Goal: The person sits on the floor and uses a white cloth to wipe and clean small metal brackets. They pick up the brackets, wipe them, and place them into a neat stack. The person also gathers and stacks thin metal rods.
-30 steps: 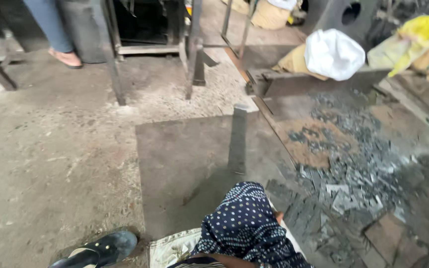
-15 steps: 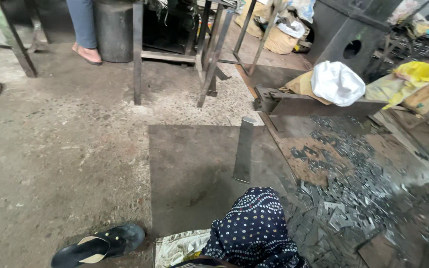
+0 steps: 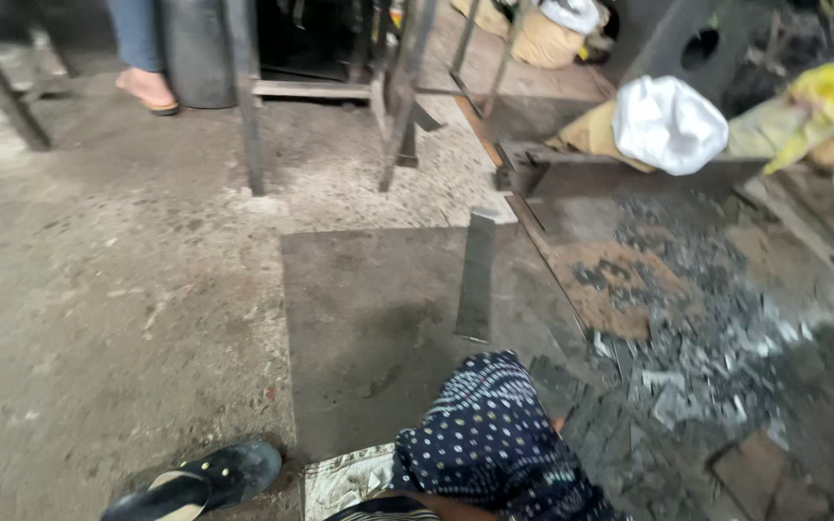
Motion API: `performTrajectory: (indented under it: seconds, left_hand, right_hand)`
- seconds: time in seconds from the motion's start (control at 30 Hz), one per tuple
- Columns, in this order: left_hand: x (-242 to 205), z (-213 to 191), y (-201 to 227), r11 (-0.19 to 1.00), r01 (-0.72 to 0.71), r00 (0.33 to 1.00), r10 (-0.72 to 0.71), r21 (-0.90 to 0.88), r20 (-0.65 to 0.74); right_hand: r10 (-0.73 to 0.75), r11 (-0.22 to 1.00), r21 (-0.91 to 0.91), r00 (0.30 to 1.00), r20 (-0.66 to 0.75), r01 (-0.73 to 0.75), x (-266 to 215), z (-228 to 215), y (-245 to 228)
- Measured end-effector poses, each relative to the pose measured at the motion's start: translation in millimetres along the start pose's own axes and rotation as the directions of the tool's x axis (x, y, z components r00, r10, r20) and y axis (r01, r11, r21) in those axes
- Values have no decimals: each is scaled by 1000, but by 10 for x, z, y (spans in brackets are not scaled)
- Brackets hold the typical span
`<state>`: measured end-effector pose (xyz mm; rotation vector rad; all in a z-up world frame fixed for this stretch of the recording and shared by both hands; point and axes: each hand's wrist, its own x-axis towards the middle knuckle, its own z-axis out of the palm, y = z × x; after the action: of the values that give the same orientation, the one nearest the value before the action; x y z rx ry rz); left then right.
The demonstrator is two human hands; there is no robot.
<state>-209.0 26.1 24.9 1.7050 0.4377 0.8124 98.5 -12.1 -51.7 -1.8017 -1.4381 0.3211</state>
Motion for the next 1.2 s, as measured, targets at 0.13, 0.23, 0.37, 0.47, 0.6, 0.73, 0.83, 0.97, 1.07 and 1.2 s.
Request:
performTrajectory:
  seconds: [0.13, 0.23, 0.37, 0.47, 0.6, 0.73, 0.83, 0.97, 1.07, 1.2]
  left_hand:
    - [646, 908, -616, 963, -26, 991, 60, -269, 118]
    - [1116, 1299, -1146, 913, -88, 973, 164, -397, 162]
    - [1746, 1161, -1920, 972, 67, 966, -120, 227, 228]
    - [2077, 1075, -2575, 748, -205, 931, -50, 632, 362]
    - [1880, 1024, -3578, 426, -312, 915, -107, 849, 390]
    - [1599, 1021, -4299, 581, -350, 842, -149, 735, 519]
    - [1601, 1149, -4528, 726, -265, 778, -228, 635, 586]
    - [1830, 1519, -4648, 852, -236, 695, -187, 467, 694]
    - [1880, 1775, -4630, 909, -227, 666, -117, 349, 736]
    - [1887, 1705, -4030, 889, -296, 704, -44, 349, 709]
  right_hand:
    - [49, 999, 20, 999, 18, -49, -291, -228, 644]
    - [98, 995, 27, 995, 18, -99, -264, -414, 1071]
    - [266, 960, -107, 961, 70, -258, 112, -576, 1224]
    - [255, 912, -341, 966, 35, -228, 395, -651, 1491]
    - [419, 822, -410, 907, -33, -395, 480, -597, 2075]
    - [539, 708, -558, 842, 29, -433, 437, -331, 2532]
    - [383, 821, -495, 918, 105, -286, 475, -115, 2663]
    - [382, 879, -376, 905, 190, -292, 440, 0, 2593]
    - [398, 868, -411, 884, 244, -277, 462, 10, 2468]
    - [378, 876, -406, 892, 247, -258, 533, 93, 2272]
